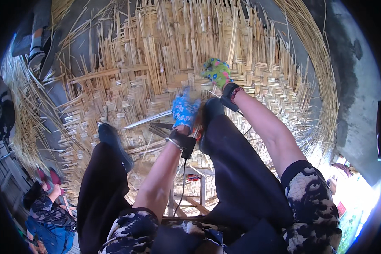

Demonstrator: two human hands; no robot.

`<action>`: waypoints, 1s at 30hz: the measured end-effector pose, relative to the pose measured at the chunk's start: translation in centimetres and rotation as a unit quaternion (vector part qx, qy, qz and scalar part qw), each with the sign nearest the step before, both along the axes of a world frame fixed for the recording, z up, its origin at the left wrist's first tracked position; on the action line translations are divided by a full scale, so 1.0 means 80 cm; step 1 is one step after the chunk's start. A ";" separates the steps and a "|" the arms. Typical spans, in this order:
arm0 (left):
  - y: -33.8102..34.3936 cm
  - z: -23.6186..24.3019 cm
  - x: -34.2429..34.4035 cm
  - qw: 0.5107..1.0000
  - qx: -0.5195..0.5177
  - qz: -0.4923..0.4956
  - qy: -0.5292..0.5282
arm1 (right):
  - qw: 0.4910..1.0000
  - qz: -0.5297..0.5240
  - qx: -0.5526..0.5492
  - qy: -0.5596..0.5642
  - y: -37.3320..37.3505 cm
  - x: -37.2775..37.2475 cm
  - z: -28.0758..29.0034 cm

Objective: The person is weaving a straw mat using long pieces of dried straw material.

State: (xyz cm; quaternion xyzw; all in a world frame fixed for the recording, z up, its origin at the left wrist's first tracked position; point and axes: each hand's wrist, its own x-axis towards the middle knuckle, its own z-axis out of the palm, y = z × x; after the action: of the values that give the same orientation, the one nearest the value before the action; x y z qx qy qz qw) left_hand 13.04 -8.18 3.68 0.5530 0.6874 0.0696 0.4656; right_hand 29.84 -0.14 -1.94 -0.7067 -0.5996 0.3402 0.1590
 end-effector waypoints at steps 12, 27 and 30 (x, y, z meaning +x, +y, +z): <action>-0.004 0.001 0.009 0.997 -0.008 -0.038 0.067 | 1.000 0.007 -0.002 -0.028 0.005 -0.008 0.006; -0.016 -0.008 0.004 0.995 0.072 0.055 -0.030 | 0.979 0.100 0.023 -0.175 -0.011 -0.040 0.017; -0.019 -0.009 -0.001 0.988 0.021 0.136 -0.068 | 0.986 0.068 0.081 -0.132 -0.004 -0.046 0.011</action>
State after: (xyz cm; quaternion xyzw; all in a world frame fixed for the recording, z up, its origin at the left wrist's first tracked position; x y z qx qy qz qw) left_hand 12.97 -9.73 2.92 0.4584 0.7214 0.1837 0.4855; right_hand 26.17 -0.49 -1.04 -0.6879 -0.6875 0.2043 0.1111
